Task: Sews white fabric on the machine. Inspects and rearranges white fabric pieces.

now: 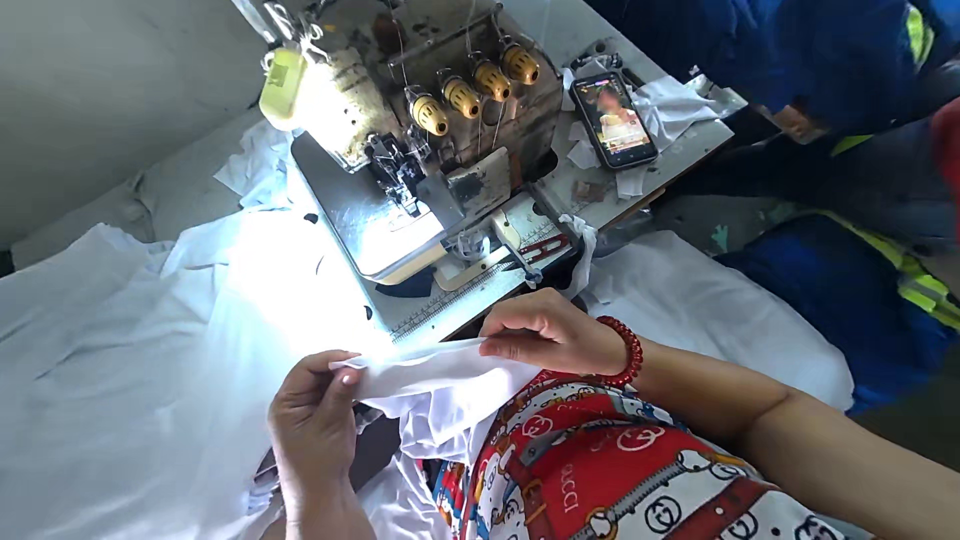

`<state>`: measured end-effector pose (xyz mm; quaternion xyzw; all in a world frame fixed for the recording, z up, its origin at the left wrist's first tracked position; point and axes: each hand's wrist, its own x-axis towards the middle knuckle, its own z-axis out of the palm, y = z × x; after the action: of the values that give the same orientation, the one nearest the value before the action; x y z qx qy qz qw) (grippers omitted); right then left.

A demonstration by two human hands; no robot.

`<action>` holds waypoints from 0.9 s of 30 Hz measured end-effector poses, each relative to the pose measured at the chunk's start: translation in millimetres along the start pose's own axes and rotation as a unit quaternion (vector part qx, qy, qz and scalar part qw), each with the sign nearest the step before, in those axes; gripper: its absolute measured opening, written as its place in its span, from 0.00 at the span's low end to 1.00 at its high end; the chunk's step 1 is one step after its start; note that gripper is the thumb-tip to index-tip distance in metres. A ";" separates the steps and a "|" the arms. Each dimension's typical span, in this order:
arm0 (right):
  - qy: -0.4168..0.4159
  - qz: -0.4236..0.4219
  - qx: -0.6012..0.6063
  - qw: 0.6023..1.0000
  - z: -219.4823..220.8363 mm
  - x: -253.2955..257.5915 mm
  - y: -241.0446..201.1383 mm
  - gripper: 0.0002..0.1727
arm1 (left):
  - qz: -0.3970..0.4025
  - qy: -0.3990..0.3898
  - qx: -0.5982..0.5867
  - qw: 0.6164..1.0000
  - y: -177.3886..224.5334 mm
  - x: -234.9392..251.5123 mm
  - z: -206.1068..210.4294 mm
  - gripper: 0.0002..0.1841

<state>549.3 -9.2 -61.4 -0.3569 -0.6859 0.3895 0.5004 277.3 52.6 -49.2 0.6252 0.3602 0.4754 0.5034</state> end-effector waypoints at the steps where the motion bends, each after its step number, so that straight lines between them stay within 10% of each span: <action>1: 0.005 0.011 -0.003 1.000 -0.7 -1.2 0.5 0.15 | 0.003 -0.020 -0.015 1.000 -3.4 -0.2 -0.6 0.06; 27: 0.010 0.054 -0.043 0.998 0.0 -14.7 10.8 0.11 | -0.014 0.033 0.119 0.992 2.5 -1.6 -1.2 0.06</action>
<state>554.1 -17.4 -77.1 -0.4180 -0.6770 0.3825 0.4697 275.7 50.9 -47.1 0.6601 0.4391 0.4422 0.4195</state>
